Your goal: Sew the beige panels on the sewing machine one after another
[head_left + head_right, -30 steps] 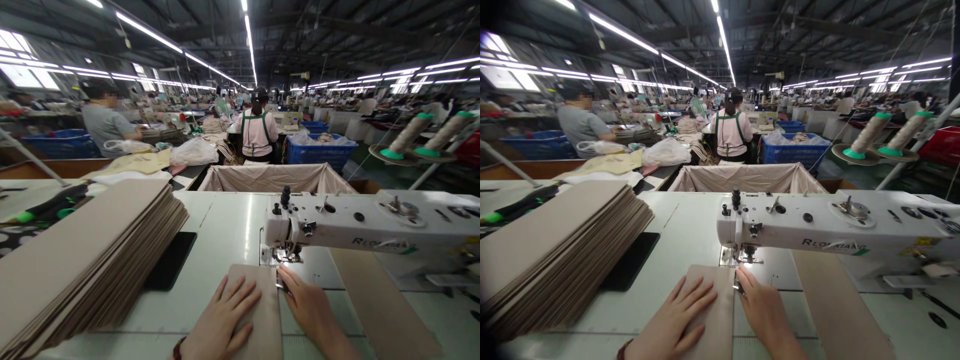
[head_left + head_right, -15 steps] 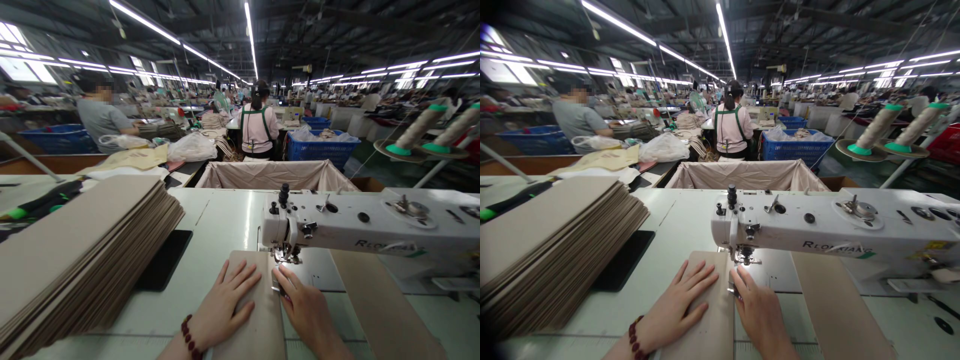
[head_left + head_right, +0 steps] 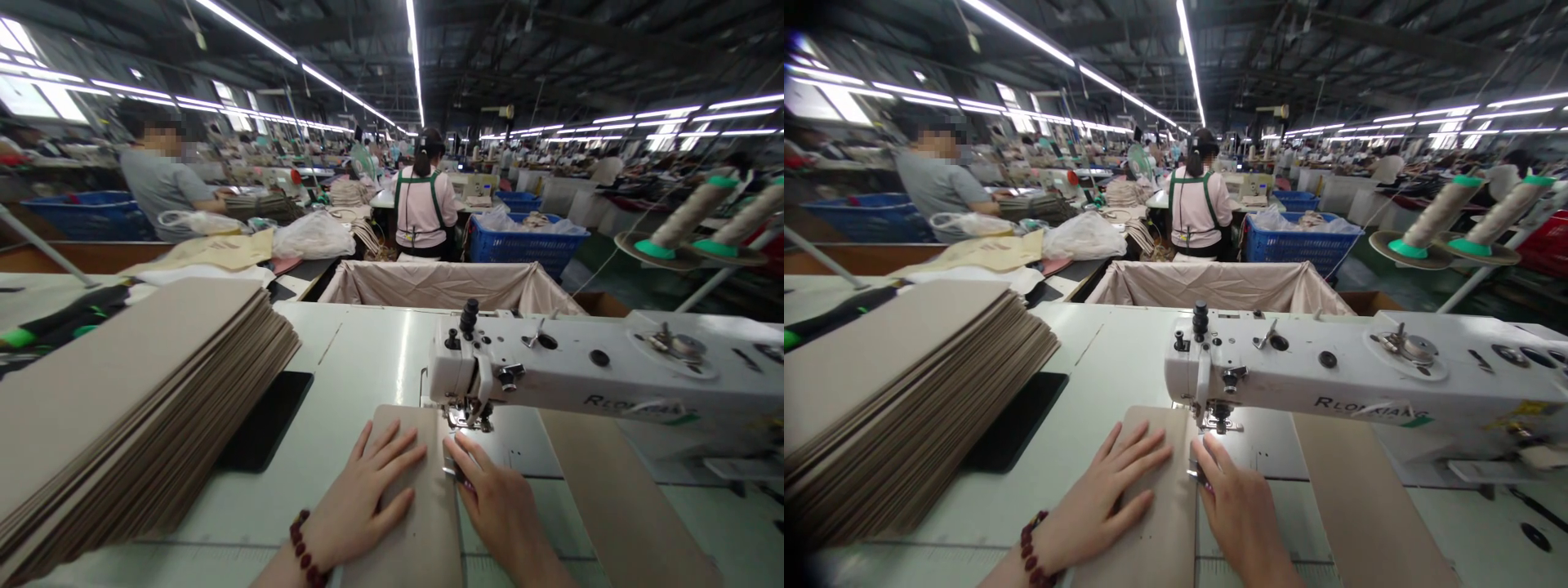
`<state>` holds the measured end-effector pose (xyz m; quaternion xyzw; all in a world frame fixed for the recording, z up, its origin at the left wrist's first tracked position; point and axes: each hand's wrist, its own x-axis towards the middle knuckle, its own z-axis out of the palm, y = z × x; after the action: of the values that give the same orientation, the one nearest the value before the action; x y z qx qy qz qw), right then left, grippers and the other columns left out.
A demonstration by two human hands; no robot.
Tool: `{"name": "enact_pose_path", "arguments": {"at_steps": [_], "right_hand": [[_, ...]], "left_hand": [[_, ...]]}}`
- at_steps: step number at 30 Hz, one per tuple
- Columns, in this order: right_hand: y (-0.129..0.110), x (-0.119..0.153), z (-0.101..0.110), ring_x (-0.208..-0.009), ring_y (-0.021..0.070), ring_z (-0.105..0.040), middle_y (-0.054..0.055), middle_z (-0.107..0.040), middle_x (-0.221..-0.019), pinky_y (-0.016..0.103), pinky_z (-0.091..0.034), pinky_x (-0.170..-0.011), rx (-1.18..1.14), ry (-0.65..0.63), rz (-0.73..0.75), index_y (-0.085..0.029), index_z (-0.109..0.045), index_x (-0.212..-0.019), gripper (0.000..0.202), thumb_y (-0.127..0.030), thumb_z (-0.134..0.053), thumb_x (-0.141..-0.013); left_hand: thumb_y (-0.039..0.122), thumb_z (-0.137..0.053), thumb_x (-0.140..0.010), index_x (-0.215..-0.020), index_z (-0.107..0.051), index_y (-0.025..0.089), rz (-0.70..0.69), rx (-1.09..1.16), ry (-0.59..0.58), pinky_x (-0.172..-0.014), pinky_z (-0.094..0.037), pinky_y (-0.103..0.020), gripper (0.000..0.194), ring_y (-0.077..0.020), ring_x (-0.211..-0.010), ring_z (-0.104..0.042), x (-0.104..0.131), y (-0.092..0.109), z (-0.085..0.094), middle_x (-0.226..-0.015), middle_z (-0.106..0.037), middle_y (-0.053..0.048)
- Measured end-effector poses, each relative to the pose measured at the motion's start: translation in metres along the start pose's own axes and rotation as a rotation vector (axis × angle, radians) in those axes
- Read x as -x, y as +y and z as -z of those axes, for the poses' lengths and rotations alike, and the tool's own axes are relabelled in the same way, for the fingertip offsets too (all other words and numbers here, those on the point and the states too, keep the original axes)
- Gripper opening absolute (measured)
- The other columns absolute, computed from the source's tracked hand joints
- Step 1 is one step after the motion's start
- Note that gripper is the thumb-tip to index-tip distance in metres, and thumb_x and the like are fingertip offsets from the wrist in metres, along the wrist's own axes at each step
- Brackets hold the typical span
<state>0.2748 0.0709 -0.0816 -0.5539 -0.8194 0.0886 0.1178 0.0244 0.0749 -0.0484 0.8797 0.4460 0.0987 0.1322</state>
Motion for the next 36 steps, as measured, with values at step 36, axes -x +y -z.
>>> {"name": "enact_pose_path", "arguments": {"at_steps": [36], "right_hand": [[0.0025,0.0025,-0.0005,-0.097,0.0191,-0.065,-0.002,-0.04,-0.149,0.035,-0.053,-0.079,0.001,0.012,0.005,-0.037,-0.034,-0.144,0.065,-0.009,-0.043,-0.087]], "left_hand": [[0.034,-0.05,-0.096,-0.143,-0.038,0.043,-0.013,-0.005,0.007,-0.115,-0.011,-0.062,0.049,-0.0292,-0.144,-0.018,0.0006,-0.0012,0.0,-0.154,-0.028,0.007]]}}
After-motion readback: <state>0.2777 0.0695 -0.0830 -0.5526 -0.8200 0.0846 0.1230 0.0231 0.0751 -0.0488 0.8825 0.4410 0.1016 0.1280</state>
